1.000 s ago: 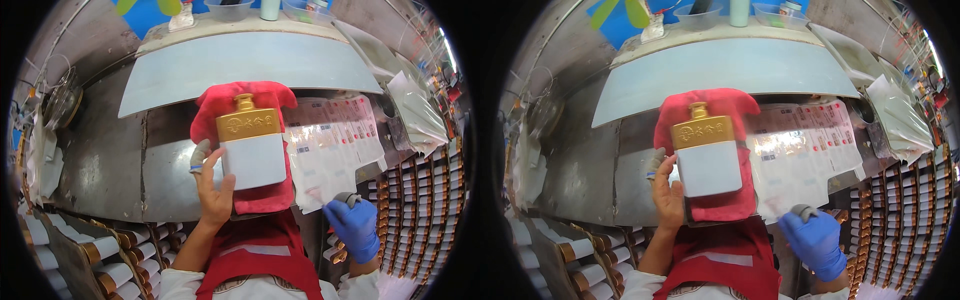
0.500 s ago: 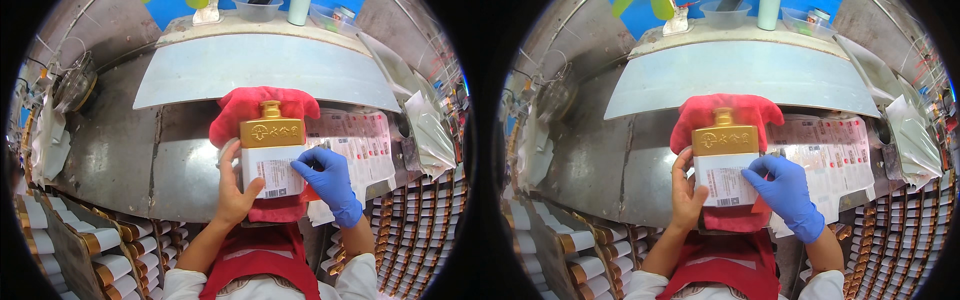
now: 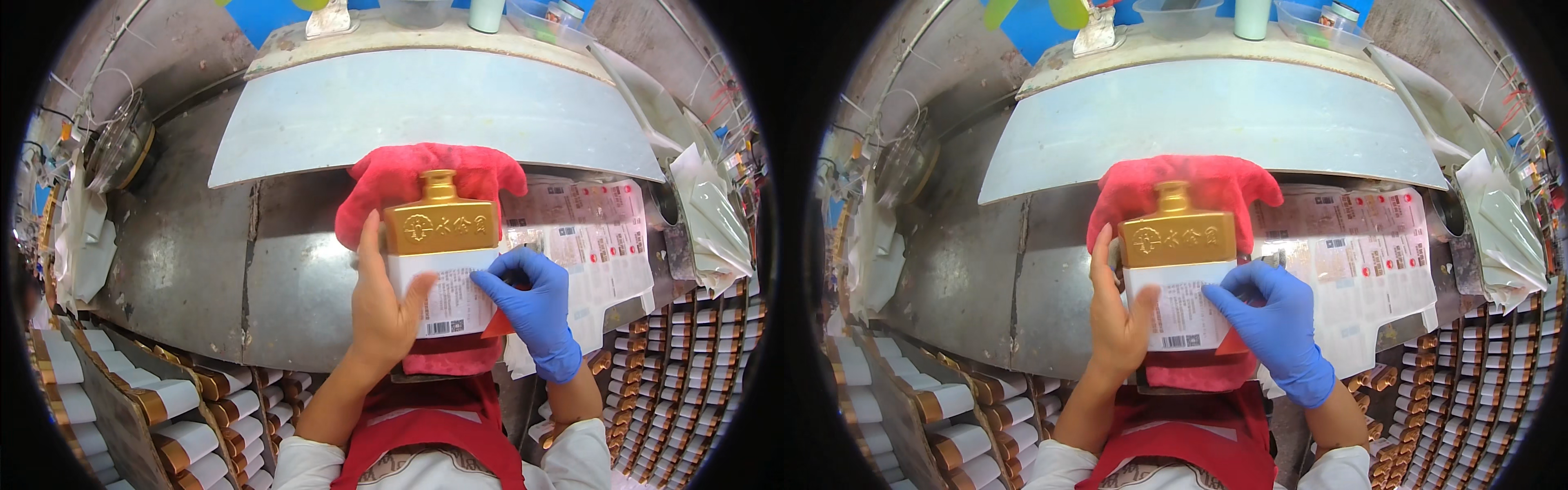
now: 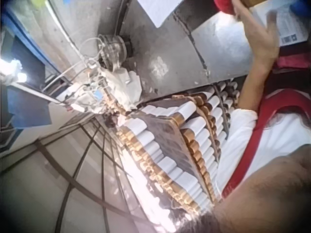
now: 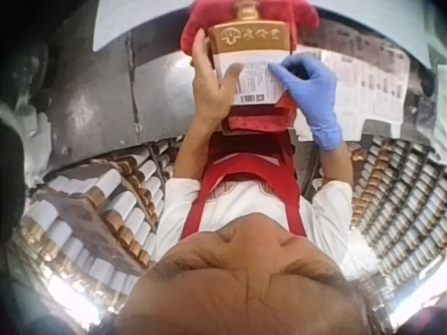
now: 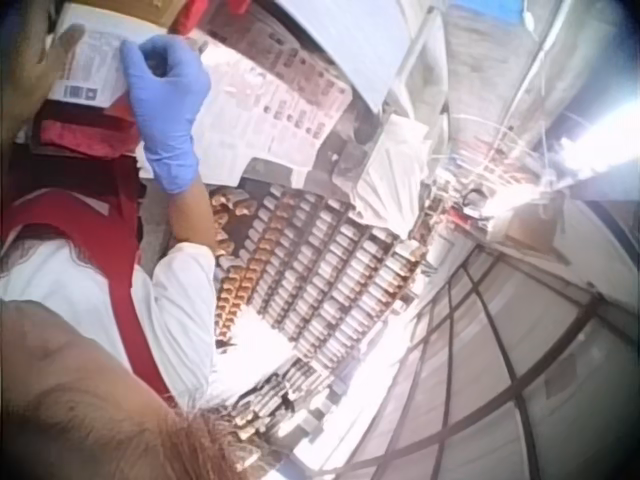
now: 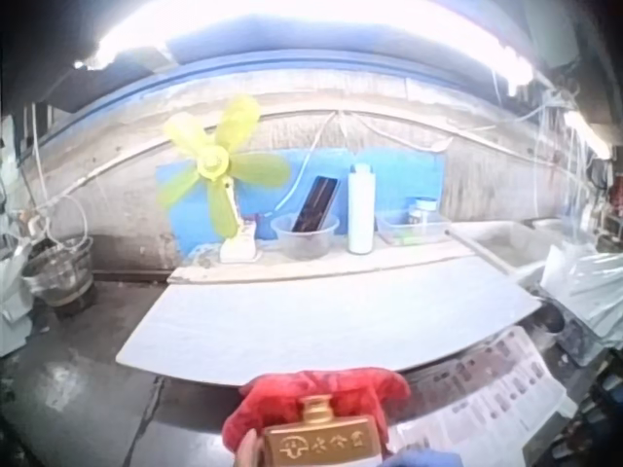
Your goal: The person applies adhesive labels to gold-and-white bottles. They peel labels from a sheet, align and press them onto the bottle body, smooth the surface, and place finished bottles onto a nearby rack. The process repeats for multiple bottles.
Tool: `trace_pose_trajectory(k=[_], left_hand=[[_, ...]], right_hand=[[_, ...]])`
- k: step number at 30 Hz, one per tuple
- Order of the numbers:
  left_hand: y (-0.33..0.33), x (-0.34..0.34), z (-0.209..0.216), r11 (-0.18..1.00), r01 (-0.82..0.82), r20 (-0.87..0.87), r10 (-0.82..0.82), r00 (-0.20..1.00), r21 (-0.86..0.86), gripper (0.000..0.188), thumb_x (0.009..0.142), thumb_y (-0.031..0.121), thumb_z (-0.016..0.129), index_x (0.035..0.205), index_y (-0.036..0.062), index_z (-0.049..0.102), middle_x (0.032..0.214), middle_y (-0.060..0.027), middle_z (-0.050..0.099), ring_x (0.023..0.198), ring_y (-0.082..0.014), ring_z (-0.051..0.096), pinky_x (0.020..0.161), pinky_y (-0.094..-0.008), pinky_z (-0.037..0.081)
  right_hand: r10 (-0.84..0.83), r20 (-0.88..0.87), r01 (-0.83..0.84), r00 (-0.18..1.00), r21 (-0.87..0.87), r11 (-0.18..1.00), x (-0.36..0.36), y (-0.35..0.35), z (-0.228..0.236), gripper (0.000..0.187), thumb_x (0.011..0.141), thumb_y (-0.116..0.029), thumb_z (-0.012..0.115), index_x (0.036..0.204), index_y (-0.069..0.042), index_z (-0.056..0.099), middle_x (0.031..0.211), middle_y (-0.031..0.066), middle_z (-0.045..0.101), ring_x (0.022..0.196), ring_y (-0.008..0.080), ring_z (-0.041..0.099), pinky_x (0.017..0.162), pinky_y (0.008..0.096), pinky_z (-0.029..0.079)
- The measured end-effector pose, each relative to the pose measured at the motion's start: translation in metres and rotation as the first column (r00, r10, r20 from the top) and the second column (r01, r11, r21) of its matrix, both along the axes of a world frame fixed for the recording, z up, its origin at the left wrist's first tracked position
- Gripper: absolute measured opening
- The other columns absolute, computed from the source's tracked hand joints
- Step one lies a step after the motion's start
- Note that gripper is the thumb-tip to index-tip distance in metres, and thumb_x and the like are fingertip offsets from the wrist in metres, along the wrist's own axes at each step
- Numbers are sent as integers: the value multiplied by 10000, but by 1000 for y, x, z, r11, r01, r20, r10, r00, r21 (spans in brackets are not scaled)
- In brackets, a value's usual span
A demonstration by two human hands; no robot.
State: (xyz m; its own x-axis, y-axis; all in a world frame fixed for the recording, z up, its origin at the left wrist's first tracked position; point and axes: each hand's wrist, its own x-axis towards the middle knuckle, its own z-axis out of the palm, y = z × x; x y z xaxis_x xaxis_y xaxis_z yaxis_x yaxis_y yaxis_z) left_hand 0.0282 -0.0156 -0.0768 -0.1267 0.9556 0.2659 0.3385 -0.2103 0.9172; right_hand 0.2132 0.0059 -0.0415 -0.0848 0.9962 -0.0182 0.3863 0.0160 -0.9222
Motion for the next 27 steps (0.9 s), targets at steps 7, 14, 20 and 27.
trace_pose_trajectory(k=[7,14,20,27], left_hand=[[-7,2,-5,999,25,18,-26,1000,27,940,773,227,768,1448,-37,171,1361,-282,392,1250,-404,402,1032,-441,331],[-11,-11,17,964,105,-254,-41,966,243,168,666,81,791,812,90,708,1297,-179,492,1211,-330,382,1014,-414,306],[-43,-16,48,984,121,-159,-100,982,130,175,627,24,787,763,96,704,1068,-145,600,1050,-301,453,909,-388,373],[-30,-9,34,993,-74,-223,92,971,89,170,625,75,818,736,86,690,926,-119,597,1020,-277,443,876,-372,362]], right_hand=[[91,184,-153,979,355,922,1,-11,5,178,718,-101,811,776,-62,647,690,43,630,597,118,604,530,241,460],[95,50,-106,994,324,940,5,-16,6,179,710,-47,812,763,-59,641,698,27,629,589,87,591,520,222,450],[92,-261,-114,961,-71,991,9,-31,34,141,739,-25,790,767,-11,652,724,3,634,648,45,584,581,197,480],[-3,-90,-7,996,-111,994,0,-18,23,135,764,-91,775,796,-24,662,736,20,650,625,61,590,568,207,471]])
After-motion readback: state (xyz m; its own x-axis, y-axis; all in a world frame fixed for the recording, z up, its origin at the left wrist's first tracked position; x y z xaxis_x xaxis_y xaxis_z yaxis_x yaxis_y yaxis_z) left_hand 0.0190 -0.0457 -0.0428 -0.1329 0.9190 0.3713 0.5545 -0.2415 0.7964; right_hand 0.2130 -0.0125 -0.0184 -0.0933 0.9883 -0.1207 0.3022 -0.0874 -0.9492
